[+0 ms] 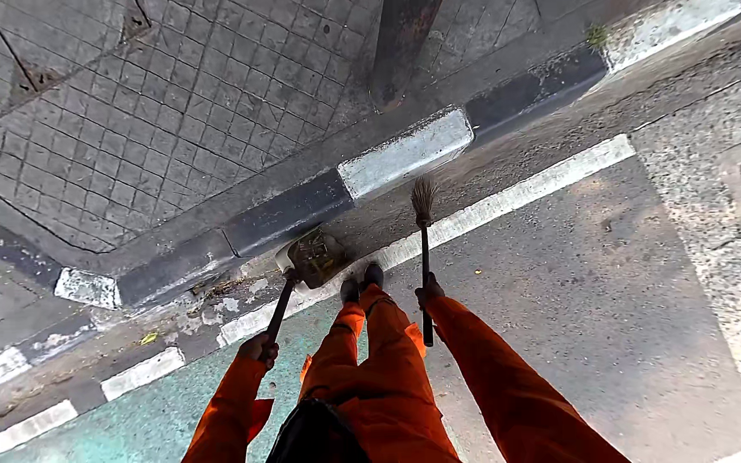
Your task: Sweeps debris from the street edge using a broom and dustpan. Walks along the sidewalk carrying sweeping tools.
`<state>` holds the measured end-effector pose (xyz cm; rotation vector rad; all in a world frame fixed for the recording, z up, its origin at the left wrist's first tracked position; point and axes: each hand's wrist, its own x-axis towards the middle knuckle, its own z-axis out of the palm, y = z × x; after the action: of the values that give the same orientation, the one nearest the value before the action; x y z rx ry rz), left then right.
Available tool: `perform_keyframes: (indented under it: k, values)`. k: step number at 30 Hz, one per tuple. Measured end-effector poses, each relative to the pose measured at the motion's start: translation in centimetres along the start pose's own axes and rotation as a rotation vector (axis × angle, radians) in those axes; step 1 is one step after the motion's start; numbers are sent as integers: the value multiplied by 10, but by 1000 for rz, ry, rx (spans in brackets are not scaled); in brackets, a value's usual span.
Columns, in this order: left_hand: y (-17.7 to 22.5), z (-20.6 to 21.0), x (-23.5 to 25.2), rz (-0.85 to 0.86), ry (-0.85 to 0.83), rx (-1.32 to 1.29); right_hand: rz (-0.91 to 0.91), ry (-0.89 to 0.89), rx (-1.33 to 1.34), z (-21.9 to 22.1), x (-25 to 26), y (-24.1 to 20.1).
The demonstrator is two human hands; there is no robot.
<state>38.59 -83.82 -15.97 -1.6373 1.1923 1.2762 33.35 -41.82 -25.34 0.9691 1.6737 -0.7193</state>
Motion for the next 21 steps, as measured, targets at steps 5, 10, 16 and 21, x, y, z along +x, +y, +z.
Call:
perform_keyframes:
  k: [5, 10, 16, 21]
  values:
    - [8, -26, 11, -10, -20, -56, -188, -345, -355, 46, -30, 1]
    - [1, -104, 28, -20, -144, -104, -188, -371, -143, 95, -113, 63]
    - [-19, -244, 44, 2, -229, -106, -21, -57, 118, 193, -108, 50]
    - [-3, -331, 57, -43, -146, -138, -69, -18, -75, 339, -90, -15]
